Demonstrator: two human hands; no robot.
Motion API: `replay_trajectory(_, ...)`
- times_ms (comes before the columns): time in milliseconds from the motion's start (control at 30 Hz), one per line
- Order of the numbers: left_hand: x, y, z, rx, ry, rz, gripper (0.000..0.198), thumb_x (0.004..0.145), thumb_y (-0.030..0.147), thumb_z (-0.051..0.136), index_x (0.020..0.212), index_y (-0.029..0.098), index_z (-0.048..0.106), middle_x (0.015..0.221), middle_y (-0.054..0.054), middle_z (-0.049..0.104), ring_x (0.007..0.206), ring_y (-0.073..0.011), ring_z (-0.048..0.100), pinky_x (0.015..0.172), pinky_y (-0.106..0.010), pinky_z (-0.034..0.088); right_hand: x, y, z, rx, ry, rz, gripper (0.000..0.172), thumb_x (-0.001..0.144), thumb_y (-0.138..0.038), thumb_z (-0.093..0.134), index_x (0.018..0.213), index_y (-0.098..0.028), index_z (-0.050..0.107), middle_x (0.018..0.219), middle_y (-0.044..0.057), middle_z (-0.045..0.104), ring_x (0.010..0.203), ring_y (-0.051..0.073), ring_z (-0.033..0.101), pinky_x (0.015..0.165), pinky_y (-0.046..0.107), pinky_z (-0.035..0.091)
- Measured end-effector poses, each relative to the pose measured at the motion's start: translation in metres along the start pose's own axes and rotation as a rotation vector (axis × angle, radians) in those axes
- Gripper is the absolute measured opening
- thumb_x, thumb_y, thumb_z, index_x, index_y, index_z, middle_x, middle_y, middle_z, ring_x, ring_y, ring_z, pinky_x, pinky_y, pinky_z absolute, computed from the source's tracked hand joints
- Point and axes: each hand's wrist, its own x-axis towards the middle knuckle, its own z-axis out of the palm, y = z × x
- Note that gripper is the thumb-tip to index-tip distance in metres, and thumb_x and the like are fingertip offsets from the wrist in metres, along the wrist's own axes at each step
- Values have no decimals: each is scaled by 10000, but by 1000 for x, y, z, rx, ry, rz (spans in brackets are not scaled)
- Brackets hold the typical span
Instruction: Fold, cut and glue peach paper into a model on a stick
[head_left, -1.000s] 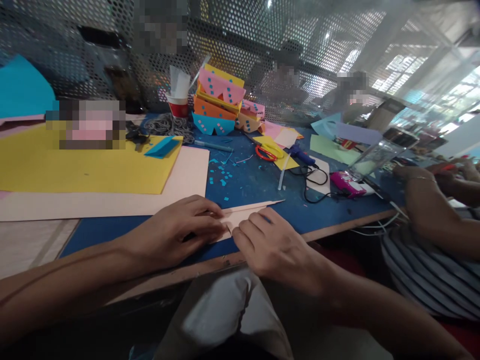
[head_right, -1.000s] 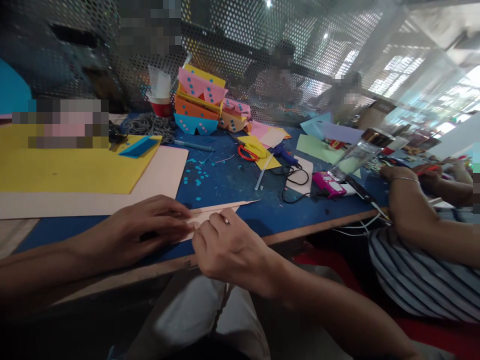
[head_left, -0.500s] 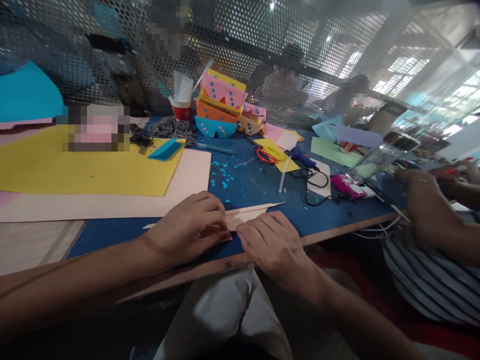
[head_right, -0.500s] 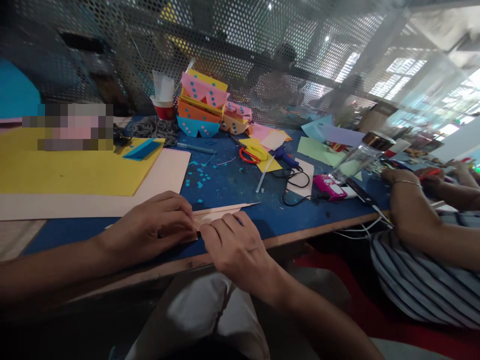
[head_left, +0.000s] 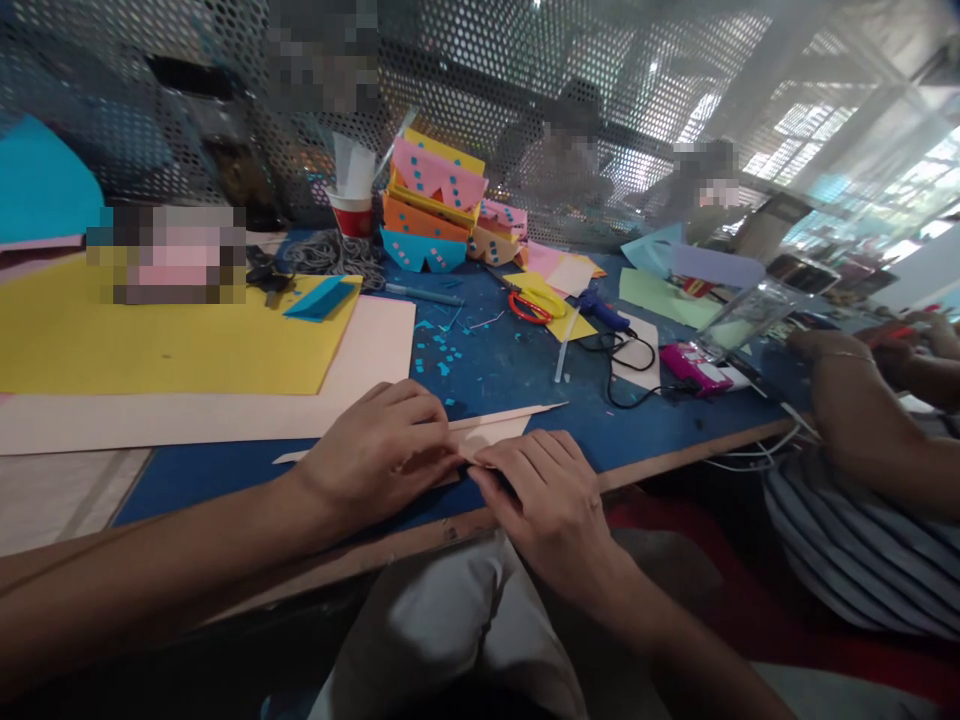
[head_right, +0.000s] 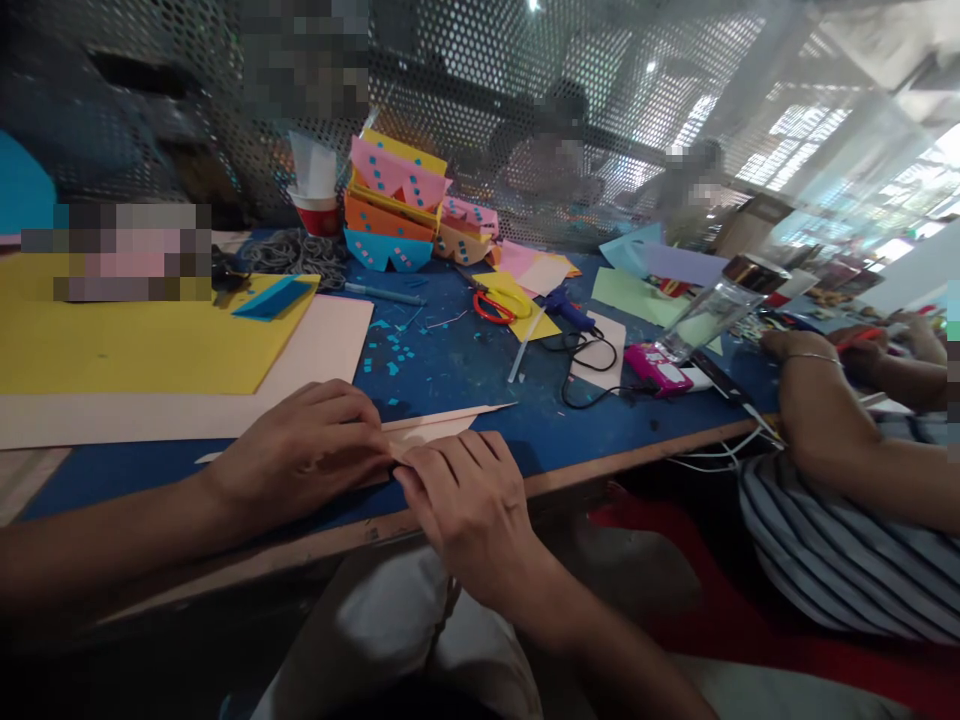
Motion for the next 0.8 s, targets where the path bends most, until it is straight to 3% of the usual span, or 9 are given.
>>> replay_trajectory(333, -1, 2, -4, -58, -1, -34, 135, 1032, 264, 669, 940, 213, 754, 922, -28, 760, 893, -212, 660, 782, -332, 483, 0, -10, 16, 31, 142, 176, 163, 1064, -256, 664, 905, -217, 673, 856, 14, 695, 842, 202, 624, 802, 388, 399)
replay_trajectory(800, -9, 1, -11, -7, 27, 62, 155, 1038, 192, 603, 988, 222, 747, 974, -20, 800, 967, -214, 717, 871, -367, 526, 5, -15, 19, 35, 172, 274, 188, 1011, -187, 657, 832, -229, 620, 813, -3, 681, 802, 193, 603, 779, 375, 374)
